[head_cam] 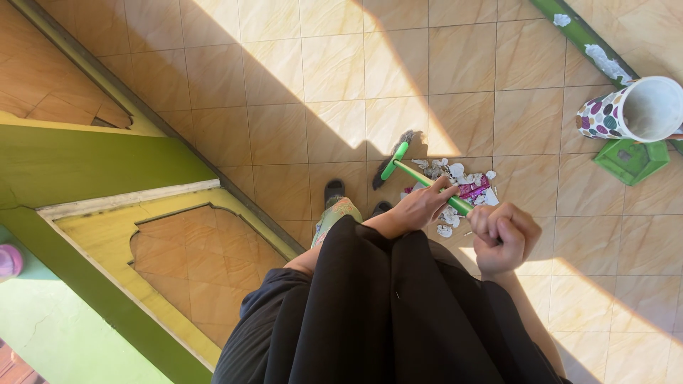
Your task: Sweeping paper scraps and debris into a dustpan and emptying it into a bucket on a balcony.
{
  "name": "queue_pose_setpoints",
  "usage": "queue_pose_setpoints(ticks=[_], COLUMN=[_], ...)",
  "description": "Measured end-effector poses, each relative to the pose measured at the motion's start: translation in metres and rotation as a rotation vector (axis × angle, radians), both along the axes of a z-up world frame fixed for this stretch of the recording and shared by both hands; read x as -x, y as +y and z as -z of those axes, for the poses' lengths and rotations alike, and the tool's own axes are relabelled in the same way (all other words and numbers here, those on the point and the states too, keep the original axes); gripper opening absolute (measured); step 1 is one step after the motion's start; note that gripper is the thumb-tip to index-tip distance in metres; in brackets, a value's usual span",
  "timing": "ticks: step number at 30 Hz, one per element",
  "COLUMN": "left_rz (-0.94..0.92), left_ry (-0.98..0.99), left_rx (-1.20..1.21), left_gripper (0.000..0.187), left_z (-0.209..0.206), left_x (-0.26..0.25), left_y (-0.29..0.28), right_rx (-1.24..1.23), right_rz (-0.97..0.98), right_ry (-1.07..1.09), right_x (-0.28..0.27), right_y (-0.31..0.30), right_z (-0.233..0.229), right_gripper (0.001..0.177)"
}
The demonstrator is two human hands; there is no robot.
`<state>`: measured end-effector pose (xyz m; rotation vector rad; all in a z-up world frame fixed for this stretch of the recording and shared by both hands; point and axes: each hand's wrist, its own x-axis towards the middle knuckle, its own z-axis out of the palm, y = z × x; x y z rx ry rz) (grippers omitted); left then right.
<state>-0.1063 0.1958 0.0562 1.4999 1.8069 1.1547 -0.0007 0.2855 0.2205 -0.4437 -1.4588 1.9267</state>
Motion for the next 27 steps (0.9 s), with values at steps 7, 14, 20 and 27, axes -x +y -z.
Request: queue_pose_setpoints(ticks=[7, 14, 20, 27], left_rz=[-0.143, -0.191, 0.136, 0.244], left_ry=[0.127, 0.338, 0.33, -0.087], left_rx=[0.119, 0.297, 0.222, 0.146], left_gripper=[0.03, 0.033, 0.049, 0.034], left_z=[0.026, 0.13, 0.114, 0.03], left_x=[0.096, 0.241, 0.194, 0.172], left_y=[-0.049, -0.052, -0.005, 0.03], right_rx=[0.083, 0.024, 0.046, -0.134], right_rz=[-0.18, -0.248, -0.005, 0.214], right_ry=[0.247, -0.055, -0.196, -0.29], right_x=[0.076, 0.187, 0.142, 0.178], right_y=[-0.024, -0.017, 0.003, 0.004], right_z=[0.039, 0.145, 0.095, 0.027], right_gripper=[0.039, 0.039, 0.035, 0.03])
